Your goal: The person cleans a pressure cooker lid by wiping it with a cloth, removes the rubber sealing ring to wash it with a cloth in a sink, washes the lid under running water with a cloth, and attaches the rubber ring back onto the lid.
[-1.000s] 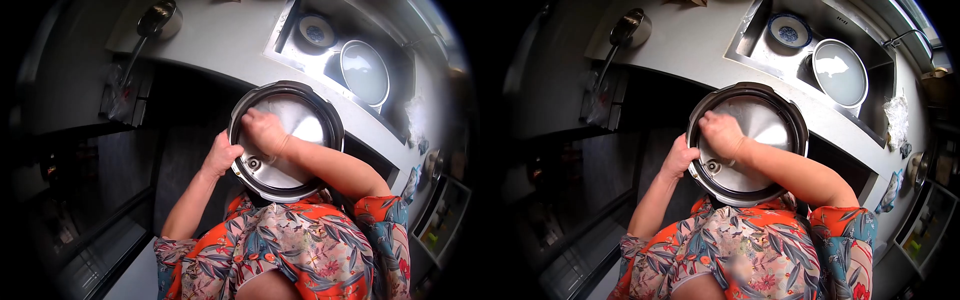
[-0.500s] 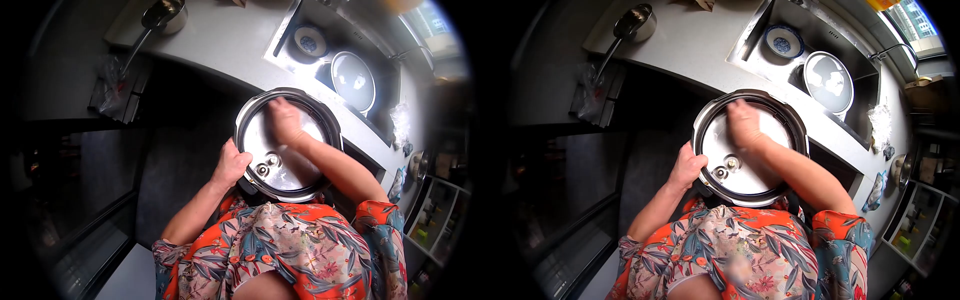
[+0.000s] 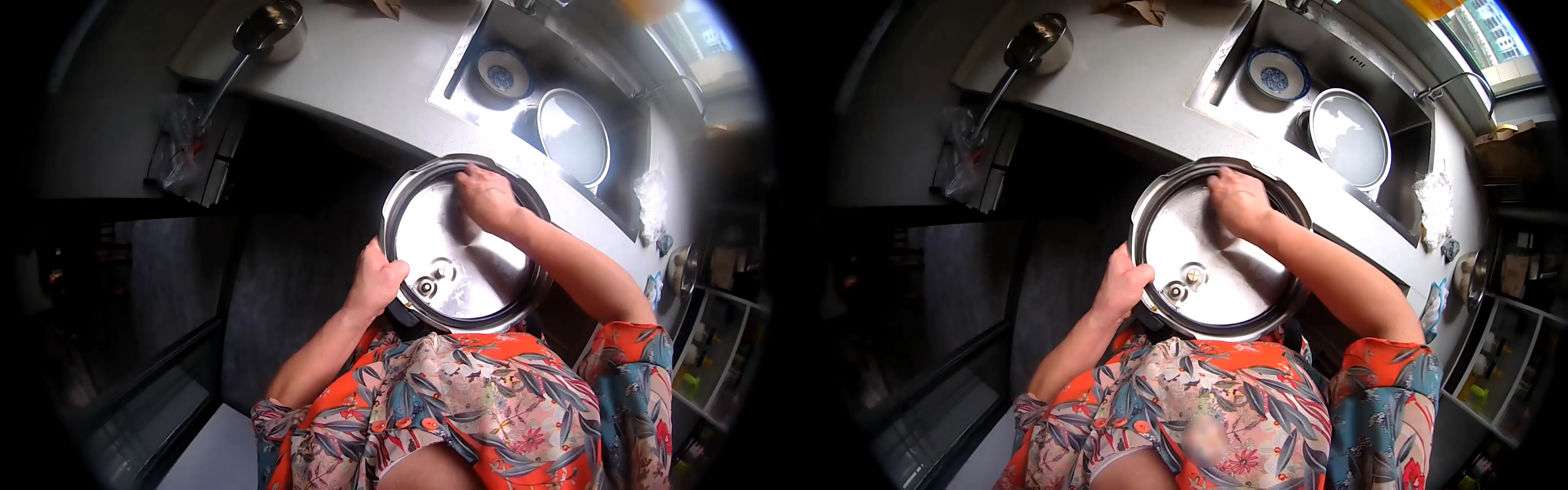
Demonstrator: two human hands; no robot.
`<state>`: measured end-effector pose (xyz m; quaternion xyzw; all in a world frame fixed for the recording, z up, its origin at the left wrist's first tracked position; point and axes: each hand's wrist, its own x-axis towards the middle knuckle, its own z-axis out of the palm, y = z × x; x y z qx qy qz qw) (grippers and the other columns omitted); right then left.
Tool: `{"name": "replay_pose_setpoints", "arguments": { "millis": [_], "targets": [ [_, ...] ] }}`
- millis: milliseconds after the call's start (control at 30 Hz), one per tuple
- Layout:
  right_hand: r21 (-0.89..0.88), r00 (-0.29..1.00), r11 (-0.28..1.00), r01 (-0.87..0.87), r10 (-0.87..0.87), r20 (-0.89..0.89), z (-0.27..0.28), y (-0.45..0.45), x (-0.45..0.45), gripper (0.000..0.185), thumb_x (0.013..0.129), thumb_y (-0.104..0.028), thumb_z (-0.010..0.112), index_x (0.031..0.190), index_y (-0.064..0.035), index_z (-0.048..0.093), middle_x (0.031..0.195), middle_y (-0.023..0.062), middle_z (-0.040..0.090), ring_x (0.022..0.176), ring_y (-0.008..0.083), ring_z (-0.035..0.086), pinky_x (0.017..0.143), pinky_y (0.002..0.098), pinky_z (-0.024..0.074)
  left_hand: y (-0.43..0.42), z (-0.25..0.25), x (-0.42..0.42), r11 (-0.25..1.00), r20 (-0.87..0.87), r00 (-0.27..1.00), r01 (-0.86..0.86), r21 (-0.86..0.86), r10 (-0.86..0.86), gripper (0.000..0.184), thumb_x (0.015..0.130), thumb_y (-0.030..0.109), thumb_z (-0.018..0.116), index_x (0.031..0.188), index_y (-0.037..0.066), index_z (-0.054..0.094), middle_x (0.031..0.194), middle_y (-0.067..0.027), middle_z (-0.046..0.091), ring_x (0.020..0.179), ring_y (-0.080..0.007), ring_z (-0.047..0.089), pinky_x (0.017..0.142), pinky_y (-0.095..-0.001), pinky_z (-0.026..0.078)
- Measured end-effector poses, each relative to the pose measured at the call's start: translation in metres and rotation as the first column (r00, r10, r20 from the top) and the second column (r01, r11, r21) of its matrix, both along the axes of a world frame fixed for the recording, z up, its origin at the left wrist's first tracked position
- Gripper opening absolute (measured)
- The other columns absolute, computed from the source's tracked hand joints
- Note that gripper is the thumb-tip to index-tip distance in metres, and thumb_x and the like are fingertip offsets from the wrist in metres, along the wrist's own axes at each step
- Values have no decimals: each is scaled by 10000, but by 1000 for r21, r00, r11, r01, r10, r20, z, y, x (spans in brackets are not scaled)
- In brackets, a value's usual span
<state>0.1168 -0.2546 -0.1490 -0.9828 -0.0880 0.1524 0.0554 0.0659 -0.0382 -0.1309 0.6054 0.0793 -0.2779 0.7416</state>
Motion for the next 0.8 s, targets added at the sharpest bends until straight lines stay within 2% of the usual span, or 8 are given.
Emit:
{"name": "replay_pose_setpoints", "arguments": {
  "millis": [67, 133, 233, 300, 400, 467, 567, 800],
  "targets": [
    [-29, 942, 1000, 1, -11, -336, 34, -20, 10, 108, 757, -79, 526, 782, -42, 624, 876, 146, 596, 828, 297, 614, 748, 371, 503, 3, -3, 3, 999, 24, 999, 30, 22, -31, 342, 639, -9, 432, 949, -83, 556, 853, -99, 621, 777, -135, 563, 711, -257, 461],
    [370, 973, 908, 196, -132, -191, 46, -42, 8, 133, 775, -99, 550, 816, -21, 649, 806, 152, 591, 751, 293, 605, 726, 369, 496, 2, 3, 7, 1000, 44, 999, 15, 23, -16, 349, 637, -8, 432, 954, -84, 555, 872, -110, 628, 800, -140, 571, 724, -257, 462],
    [558, 987, 825, 91, -151, 62, 52, -30, 23, 166, 801, -133, 566, 910, -40, 651, 810, 134, 577, 731, 293, 588, 687, 376, 473, 5, 8, 13, 998, 103, 994, 42, 49, -47, 348, 645, 9, 447, 966, -85, 544, 879, -149, 635, 808, -186, 598, 740, -285, 468],
    [458, 987, 888, -39, -37, 155, 37, -16, 37, 122, 791, -118, 547, 828, -37, 631, 816, 126, 564, 755, 292, 586, 707, 371, 479, 7, 4, 14, 980, 190, 978, 51, 192, -88, 336, 655, 33, 468, 959, -94, 528, 863, -217, 625, 823, -261, 624, 744, -312, 473],
    [205, 969, 965, -164, 118, 218, 33, -8, 41, 92, 780, -103, 526, 786, -47, 598, 806, 119, 560, 762, 295, 587, 716, 375, 484, 14, 3, 12, 937, 170, 967, 127, 325, -190, 426, 638, -48, 398, 1046, -89, 513, 976, -121, 612, 903, -167, 577, 824, -264, 442],
    [90, 975, 986, -141, 123, 186, 42, -11, 37, 102, 779, -108, 527, 815, -51, 603, 822, 122, 567, 780, 296, 592, 711, 376, 484, 10, 15, 11, 943, 205, 968, 76, 325, -148, 322, 654, 29, 458, 946, -97, 509, 873, -219, 609, 830, -302, 605, 756, -332, 469],
    [78, 999, 997, -19, 17, 32, 39, -40, 30, 122, 755, -141, 580, 835, -51, 604, 842, 133, 575, 806, 300, 596, 709, 379, 485, -3, 25, 14, 926, 217, 965, 55, 372, -144, 287, 659, 71, 490, 887, -103, 499, 803, -270, 607, 779, -391, 612, 712, -379, 484],
    [318, 956, 927, 200, -256, 145, 23, 16, 39, 114, 759, -134, 564, 761, -25, 597, 790, 147, 580, 773, 334, 582, 719, 412, 469, 3, 7, 10, 907, 250, 946, 88, 412, -205, 288, 657, 75, 493, 877, -111, 486, 784, -290, 594, 771, -416, 603, 704, -394, 486]
  ]
}}
